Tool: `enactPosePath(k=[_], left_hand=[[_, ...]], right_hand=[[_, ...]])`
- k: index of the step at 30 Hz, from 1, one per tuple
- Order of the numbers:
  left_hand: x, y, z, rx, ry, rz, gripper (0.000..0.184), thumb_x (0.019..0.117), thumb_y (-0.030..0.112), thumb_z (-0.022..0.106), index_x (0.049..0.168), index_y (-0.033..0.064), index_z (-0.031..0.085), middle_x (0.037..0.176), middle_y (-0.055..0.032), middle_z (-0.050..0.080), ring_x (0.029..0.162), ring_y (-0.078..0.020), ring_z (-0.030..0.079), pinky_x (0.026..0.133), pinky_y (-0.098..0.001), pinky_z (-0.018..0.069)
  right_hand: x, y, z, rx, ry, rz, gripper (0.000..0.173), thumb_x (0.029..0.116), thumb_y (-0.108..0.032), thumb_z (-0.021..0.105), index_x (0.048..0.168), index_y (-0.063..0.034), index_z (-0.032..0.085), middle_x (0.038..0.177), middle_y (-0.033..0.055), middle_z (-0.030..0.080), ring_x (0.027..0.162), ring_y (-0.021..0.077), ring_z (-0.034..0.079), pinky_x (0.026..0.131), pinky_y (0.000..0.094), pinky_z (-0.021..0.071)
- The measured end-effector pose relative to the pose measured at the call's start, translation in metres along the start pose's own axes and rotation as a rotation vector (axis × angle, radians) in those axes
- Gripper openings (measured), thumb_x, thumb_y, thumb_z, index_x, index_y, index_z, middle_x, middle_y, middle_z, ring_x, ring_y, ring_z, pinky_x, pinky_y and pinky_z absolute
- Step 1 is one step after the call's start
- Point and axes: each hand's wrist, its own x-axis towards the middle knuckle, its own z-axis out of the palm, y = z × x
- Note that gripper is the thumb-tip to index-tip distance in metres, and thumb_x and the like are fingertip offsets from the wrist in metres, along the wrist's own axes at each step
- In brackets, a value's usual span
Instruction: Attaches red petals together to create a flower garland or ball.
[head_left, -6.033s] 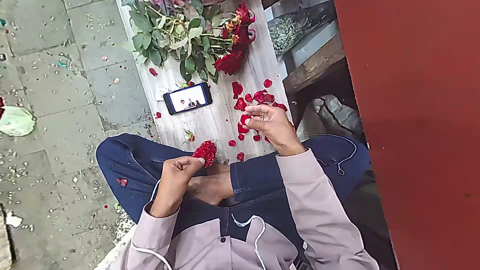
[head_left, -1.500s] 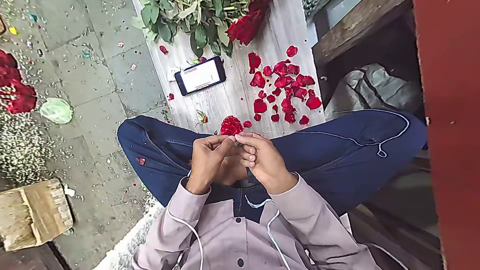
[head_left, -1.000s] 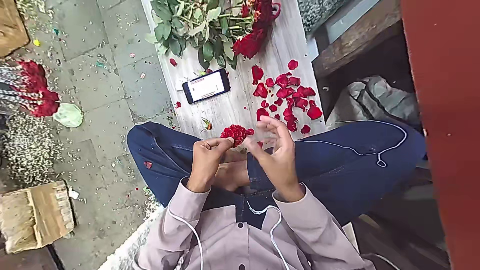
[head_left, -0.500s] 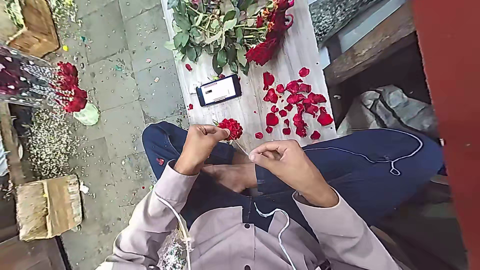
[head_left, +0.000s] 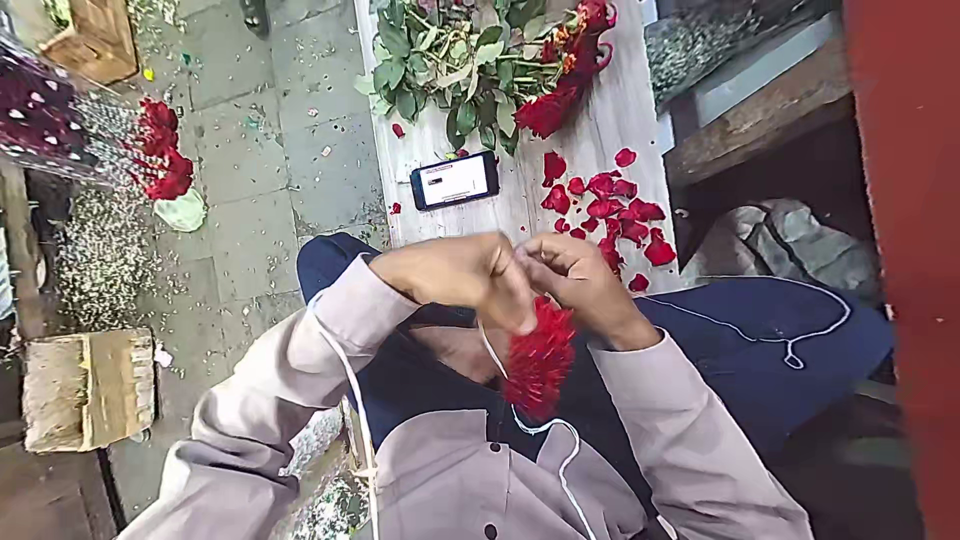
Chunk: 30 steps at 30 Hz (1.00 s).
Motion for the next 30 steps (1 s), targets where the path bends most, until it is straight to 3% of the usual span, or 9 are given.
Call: enactPosePath(k=[2, 3, 7, 11, 18, 22, 24, 27, 30], left_hand=[[0.005, 0.005, -0.002, -0.204, 0.189, 0.031, 0.017, 0.0917, 0.004, 0.065, 0.077, 0.0075, 0.073, 0.060, 0.0070, 0.063, 0.045, 0.0057, 0.044, 0.040, -0.0138, 0.0293], [0.006, 0.004, -0.004, -0.243, 0.302, 0.048, 0.018, 0.0921, 0.003, 0.064, 0.078, 0.0083, 0.074, 0.059, 0.0080, 0.061, 0.044, 0.0062, 0.038, 0.040, -0.0136, 0.0248], [0.016, -0.015, 0.008, -0.214, 0.695, 0.092, 0.018, 0.0953, 0.006, 0.067, 0.078, 0.0059, 0.072, 0.060, 0.0077, 0.058, 0.045, 0.0044, 0.037, 0.042, -0.0141, 0.0282], [0.020, -0.035, 0.039, -0.276, 0.990, -0.174, 0.023, 0.0999, 0.020, 0.066, 0.081, 0.0074, 0.072, 0.053, 0.0028, 0.048, 0.039, -0.0017, 0.031, 0.038, -0.0167, 0.0245], [0.021, -0.077, 0.055, -0.612, 0.969, -0.327, 0.020, 0.1008, 0.019, 0.063, 0.091, 0.0045, 0.073, 0.050, 0.0065, 0.033, 0.038, -0.0011, 0.022, 0.036, -0.0171, 0.0184], [0.019, -0.085, 0.073, -0.454, 1.032, -0.306, 0.025, 0.1022, 0.022, 0.058, 0.085, 0.0090, 0.070, 0.050, 0.0056, 0.031, 0.038, -0.0018, 0.022, 0.038, -0.0168, 0.0194], [0.014, -0.084, 0.076, -0.240, 1.056, -0.337, 0.027, 0.1006, 0.021, 0.063, 0.077, 0.0089, 0.067, 0.053, 0.0010, 0.040, 0.041, -0.0055, 0.029, 0.041, -0.0207, 0.0245], [0.006, -0.080, 0.077, 0.026, 1.049, -0.410, 0.020, 0.0973, 0.023, 0.071, 0.085, 0.0078, 0.075, 0.064, -0.0061, 0.064, 0.047, -0.0133, 0.048, 0.046, -0.0302, 0.0397], [0.005, -0.086, 0.058, 0.107, 0.997, -0.447, 0.018, 0.0947, 0.024, 0.073, 0.085, 0.0091, 0.077, 0.069, -0.0022, 0.069, 0.055, -0.0099, 0.057, 0.055, -0.0336, 0.0474]], right_hand=[[-0.016, -0.004, -0.008, 0.233, -0.102, 0.254, 0.012, 0.1010, -0.020, 0.056, 0.107, -0.0154, 0.065, 0.080, -0.0081, 0.064, 0.067, -0.0037, 0.059, 0.061, 0.0139, 0.0510], [-0.018, -0.007, -0.007, 0.284, -0.102, 0.255, 0.007, 0.0975, -0.020, 0.065, 0.096, -0.0141, 0.069, 0.072, -0.0083, 0.062, 0.061, -0.0033, 0.056, 0.058, 0.0142, 0.0481], [-0.020, -0.026, -0.009, 0.195, -0.034, 0.052, 0.010, 0.0987, -0.015, 0.064, 0.097, -0.0091, 0.071, 0.066, -0.0054, 0.062, 0.054, -0.0009, 0.055, 0.052, 0.0140, 0.0488], [-0.011, -0.016, 0.007, -0.033, 0.007, 0.142, 0.016, 0.1017, -0.016, 0.060, 0.103, -0.0064, 0.073, 0.068, -0.0009, 0.064, 0.053, 0.0061, 0.056, 0.049, 0.0205, 0.0488], [-0.027, 0.003, 0.000, 0.161, 0.213, 0.366, 0.015, 0.1025, -0.011, 0.059, 0.103, -0.0059, 0.073, 0.062, -0.0011, 0.056, 0.049, 0.0049, 0.046, 0.046, 0.0175, 0.0401], [-0.018, -0.030, 0.005, 0.174, 0.218, 0.587, 0.017, 0.1053, -0.007, 0.053, 0.100, -0.0031, 0.069, 0.062, -0.0024, 0.050, 0.053, 0.0034, 0.043, 0.053, 0.0161, 0.0397], [-0.017, -0.015, 0.008, 0.193, 0.220, 0.584, 0.017, 0.1038, -0.009, 0.057, 0.097, -0.0038, 0.071, 0.060, -0.0022, 0.053, 0.051, 0.0037, 0.045, 0.051, 0.0172, 0.0401], [-0.026, 0.012, 0.004, 0.202, 0.176, 0.531, 0.015, 0.1022, -0.017, 0.061, 0.102, -0.0096, 0.074, 0.061, -0.0003, 0.057, 0.049, 0.0057, 0.047, 0.047, 0.0179, 0.0392], [-0.038, 0.004, -0.004, 0.097, 0.164, 0.470, 0.014, 0.1023, -0.014, 0.061, 0.108, -0.0097, 0.073, 0.083, -0.0002, 0.070, 0.069, 0.0060, 0.061, 0.062, 0.0201, 0.0505]])
